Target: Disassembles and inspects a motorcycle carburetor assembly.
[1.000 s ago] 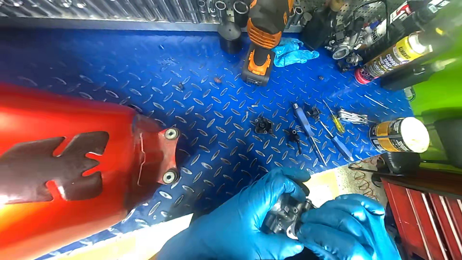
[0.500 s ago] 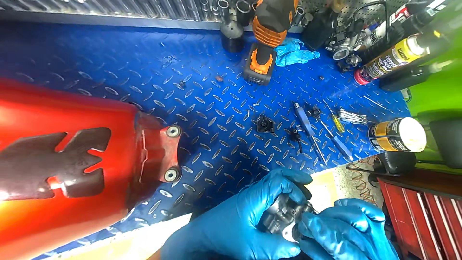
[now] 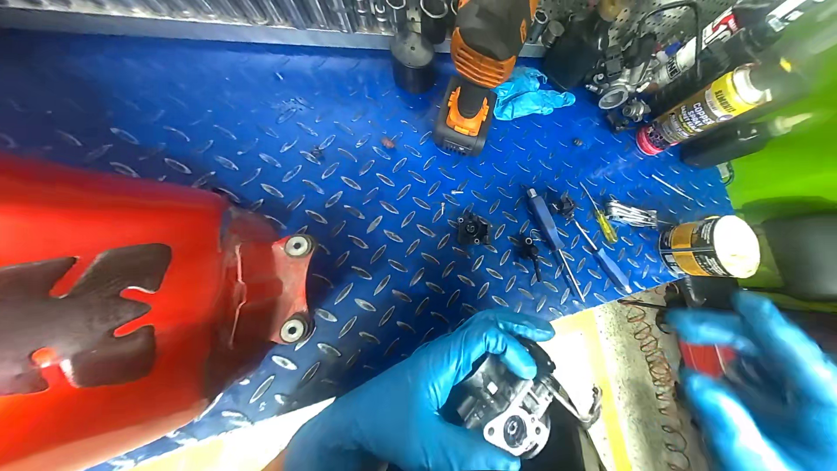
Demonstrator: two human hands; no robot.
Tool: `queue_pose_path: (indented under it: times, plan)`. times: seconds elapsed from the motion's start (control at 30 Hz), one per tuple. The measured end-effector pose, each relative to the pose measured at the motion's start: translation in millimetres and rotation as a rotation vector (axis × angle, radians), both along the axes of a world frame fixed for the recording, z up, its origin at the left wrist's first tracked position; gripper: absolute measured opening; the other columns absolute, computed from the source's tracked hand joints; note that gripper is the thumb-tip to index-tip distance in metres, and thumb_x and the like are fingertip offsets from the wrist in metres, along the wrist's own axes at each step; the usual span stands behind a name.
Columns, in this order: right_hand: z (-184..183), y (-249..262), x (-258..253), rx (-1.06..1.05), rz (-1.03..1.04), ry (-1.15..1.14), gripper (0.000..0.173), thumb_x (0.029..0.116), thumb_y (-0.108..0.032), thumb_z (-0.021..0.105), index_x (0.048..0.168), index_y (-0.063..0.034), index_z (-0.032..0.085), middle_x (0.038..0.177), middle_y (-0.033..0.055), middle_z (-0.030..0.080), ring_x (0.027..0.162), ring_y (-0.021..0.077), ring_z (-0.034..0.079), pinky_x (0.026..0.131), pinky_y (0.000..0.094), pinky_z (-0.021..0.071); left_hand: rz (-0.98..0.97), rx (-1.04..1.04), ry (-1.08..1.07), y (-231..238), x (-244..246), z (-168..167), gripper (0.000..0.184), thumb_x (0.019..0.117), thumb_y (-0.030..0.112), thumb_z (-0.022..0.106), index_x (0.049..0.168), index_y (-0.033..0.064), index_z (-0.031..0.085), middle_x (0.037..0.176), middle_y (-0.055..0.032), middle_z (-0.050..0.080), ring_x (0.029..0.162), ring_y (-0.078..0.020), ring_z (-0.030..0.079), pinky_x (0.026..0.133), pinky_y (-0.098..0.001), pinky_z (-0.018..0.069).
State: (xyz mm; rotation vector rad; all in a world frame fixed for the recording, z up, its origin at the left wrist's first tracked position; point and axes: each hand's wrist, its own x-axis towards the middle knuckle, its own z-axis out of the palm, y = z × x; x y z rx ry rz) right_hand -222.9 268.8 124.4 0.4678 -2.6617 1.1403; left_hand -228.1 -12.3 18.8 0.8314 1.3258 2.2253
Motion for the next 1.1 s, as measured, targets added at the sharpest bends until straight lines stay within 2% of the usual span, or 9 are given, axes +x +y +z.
queue_pose_path:
  times: [0.07,0.17,0.2,0.27,0.4,0.53,0.83,0.93,1.1]
  plan:
    - [-21,14,-28,-0.070,-0.130,0.027,0.047,0.0964,-0.027,0.069,0.142,-0.0302,0.058,0.122,-0.0093,0.069,0.106,0.0055,0.066,0.091,0.0238,0.0561,-0.008,0.011,-0.005,-2,-1,-2,0.050,0.0842,0.019,0.083,0.126,0.0095,0.057,0.154,-0.0109,0.046,0.145,-0.0247,0.042,0.118,-0.0409,0.0403]
    - [-61,33,-67,-0.019,-0.215,-0.032,0.041,0.0963,-0.014,0.067,0.137,-0.0088,0.062,0.123,0.0041,0.068,0.102,0.0084,0.066,0.089,0.0262,0.0559,-0.032,0.026,0.013,-3,-3,-6,0.048,0.0849,0.018,0.081,0.126,0.0104,0.058,0.157,-0.0112,0.043,0.148,-0.0263,0.038,0.121,-0.0428,0.0365]
    - [-72,35,-78,0.018,-0.223,-0.078,0.040,0.0969,-0.014,0.065,0.136,-0.0064,0.062,0.124,0.0069,0.068,0.100,0.0092,0.066,0.088,0.0270,0.0558,-0.043,0.022,0.012,-3,-2,-7,0.047,0.0858,0.018,0.080,0.127,0.0112,0.057,0.159,-0.0111,0.040,0.149,-0.0263,0.035,0.122,-0.0432,0.0350]
    - [-89,34,-94,0.088,-0.234,-0.193,0.041,0.0984,-0.015,0.066,0.139,-0.0092,0.062,0.130,0.0098,0.066,0.103,0.0146,0.067,0.089,0.0337,0.0565,-0.056,0.009,-0.006,-2,1,-9,0.049,0.0869,0.018,0.079,0.131,0.0122,0.057,0.163,-0.0113,0.034,0.151,-0.0260,0.031,0.123,-0.0435,0.0326]
    - [-114,26,-119,0.275,-0.172,-0.329,0.050,0.0978,-0.020,0.068,0.146,-0.0177,0.056,0.137,0.0130,0.061,0.112,0.0293,0.065,0.090,0.0540,0.0547,-0.045,0.037,-0.059,3,1,-12,0.051,0.0851,0.017,0.079,0.131,0.0068,0.060,0.161,-0.0160,0.035,0.151,-0.0269,0.031,0.122,-0.0423,0.0326]
    - [-124,17,-139,0.420,-0.077,-0.311,0.054,0.0959,-0.013,0.069,0.148,-0.0183,0.056,0.144,0.0170,0.056,0.121,0.0376,0.061,0.094,0.0617,0.0506,-0.095,0.069,-0.116,-2,-2,-18,0.050,0.0882,0.014,0.077,0.135,0.0094,0.059,0.162,-0.0138,0.036,0.152,-0.0288,0.028,0.124,-0.0448,0.0304]
    - [-131,13,-147,0.466,0.011,-0.220,0.027,0.0937,-0.007,0.069,0.120,-0.0091,0.072,0.128,0.0156,0.065,0.116,0.0363,0.062,0.093,0.0623,0.0481,0.064,0.108,-0.152,-3,-4,-17,0.045,0.0884,0.015,0.077,0.131,0.0086,0.064,0.157,-0.0138,0.043,0.148,-0.0281,0.037,0.121,-0.0439,0.0370]
    - [-127,12,-151,0.529,0.051,-0.218,0.025,0.0932,-0.004,0.069,0.118,-0.0069,0.072,0.122,0.0192,0.066,0.108,0.0396,0.065,0.087,0.0642,0.0507,0.110,0.085,-0.117,-3,-6,-14,0.043,0.0906,0.020,0.076,0.130,0.0076,0.064,0.157,-0.0142,0.045,0.147,-0.0272,0.039,0.120,-0.0427,0.0375]
    - [-122,14,-148,0.537,0.059,-0.150,0.025,0.0942,-0.002,0.067,0.117,-0.0082,0.073,0.121,0.0166,0.067,0.107,0.0365,0.066,0.086,0.0597,0.0515,0.221,0.011,-0.145,-2,-7,-6,0.044,0.0889,0.016,0.078,0.130,0.0064,0.064,0.153,-0.0135,0.049,0.143,-0.0250,0.045,0.117,-0.0391,0.0433]
